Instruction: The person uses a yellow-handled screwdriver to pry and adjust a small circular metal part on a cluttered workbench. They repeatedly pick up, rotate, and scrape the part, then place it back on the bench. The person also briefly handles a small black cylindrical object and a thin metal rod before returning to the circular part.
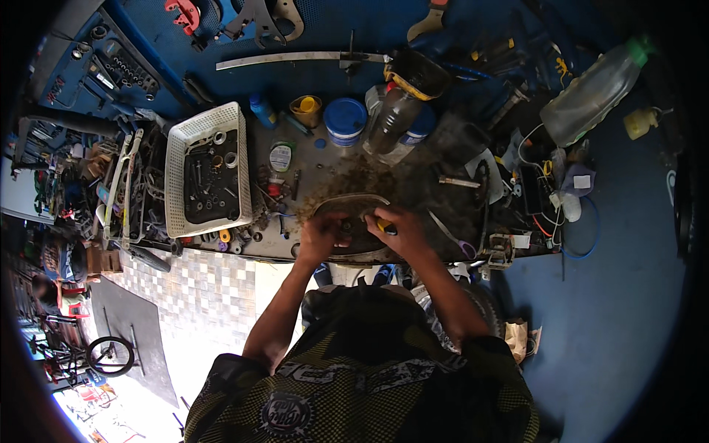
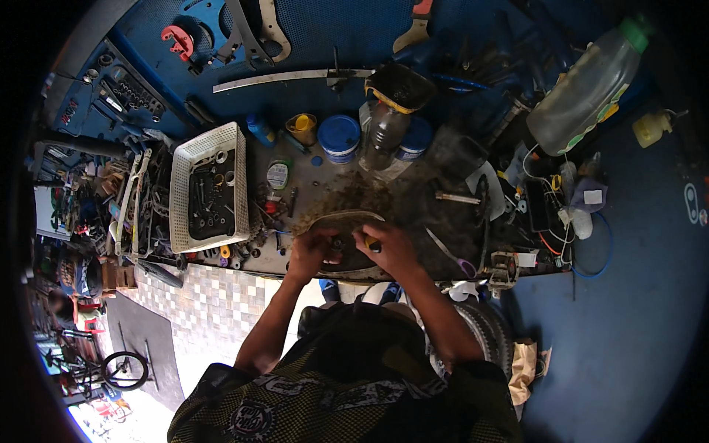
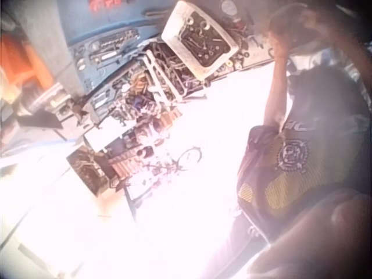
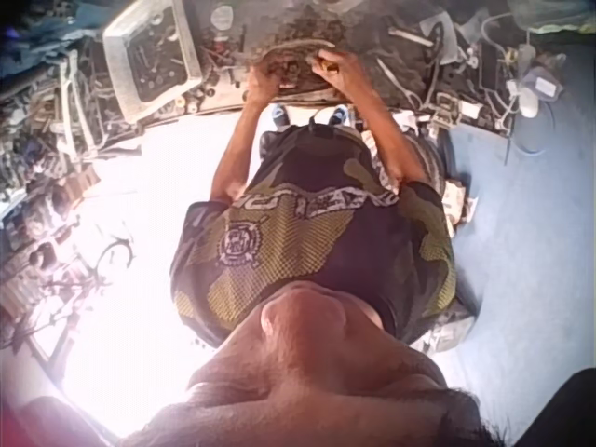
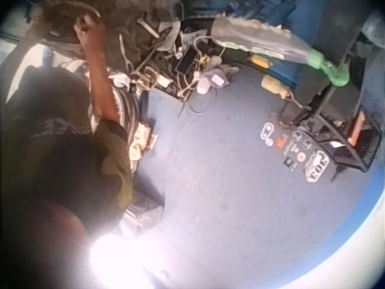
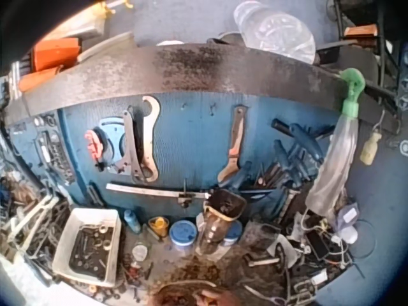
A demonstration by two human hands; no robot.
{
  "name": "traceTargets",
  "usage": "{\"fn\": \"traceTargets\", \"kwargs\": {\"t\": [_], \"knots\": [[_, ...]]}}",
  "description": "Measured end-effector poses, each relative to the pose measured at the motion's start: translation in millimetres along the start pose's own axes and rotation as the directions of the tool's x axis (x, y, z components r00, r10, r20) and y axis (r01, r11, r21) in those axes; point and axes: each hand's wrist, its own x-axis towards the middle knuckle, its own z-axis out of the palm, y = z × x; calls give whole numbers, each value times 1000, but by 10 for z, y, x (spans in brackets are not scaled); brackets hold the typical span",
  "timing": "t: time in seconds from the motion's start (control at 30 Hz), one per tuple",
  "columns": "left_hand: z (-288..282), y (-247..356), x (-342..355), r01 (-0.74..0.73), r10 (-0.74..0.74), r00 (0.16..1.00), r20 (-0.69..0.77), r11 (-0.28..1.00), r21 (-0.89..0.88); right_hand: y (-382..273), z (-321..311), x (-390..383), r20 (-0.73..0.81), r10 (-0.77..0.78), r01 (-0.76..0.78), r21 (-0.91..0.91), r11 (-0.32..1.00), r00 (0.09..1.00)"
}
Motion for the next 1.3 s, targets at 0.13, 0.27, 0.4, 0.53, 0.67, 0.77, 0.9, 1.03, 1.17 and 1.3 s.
{"fn": "traceTargets", "kwargs": {"t": [0.13,0.27,0.4,0.53,0.67,0.77,0.9,1.03,1.17,1.3], "knots": [[-22,19,-1,65,-63,998,29,993,-96,102,66,-195,143,-18,31,-91,995,990],[-11,-75,32,-67,66,998,-7,990,-124,132,97,-238,184,62,-44,-105,994,981],[8,-165,63,-51,52,998,-37,998,45,-15,206,-103,57,341,-343,262,902,938],[-4,-150,70,-95,132,989,-68,914,396,-196,348,19,-12,245,-226,345,911,970],[-26,-91,2,-113,162,979,-120,934,338,-231,368,74,-9,320,-304,290,907,947],[-32,-53,-3,-135,192,975,-107,907,399,-219,399,86,43,245,-243,363,899,969],[-45,-46,22,-116,172,972,-161,944,310,-152,449,91,-45,429,-398,296,868,902],[-54,-74,76,-137,181,973,-141,951,276,-78,506,72,-73,348,-299,370,880,934],[-30,-72,98,-150,221,958,-184,930,336,-38,544,51,-59,412,-343,455,822,909],[20,-50,102,-171,196,963,-188,975,141,11,547,-4,-13,403,-340,512,788,915]]}}
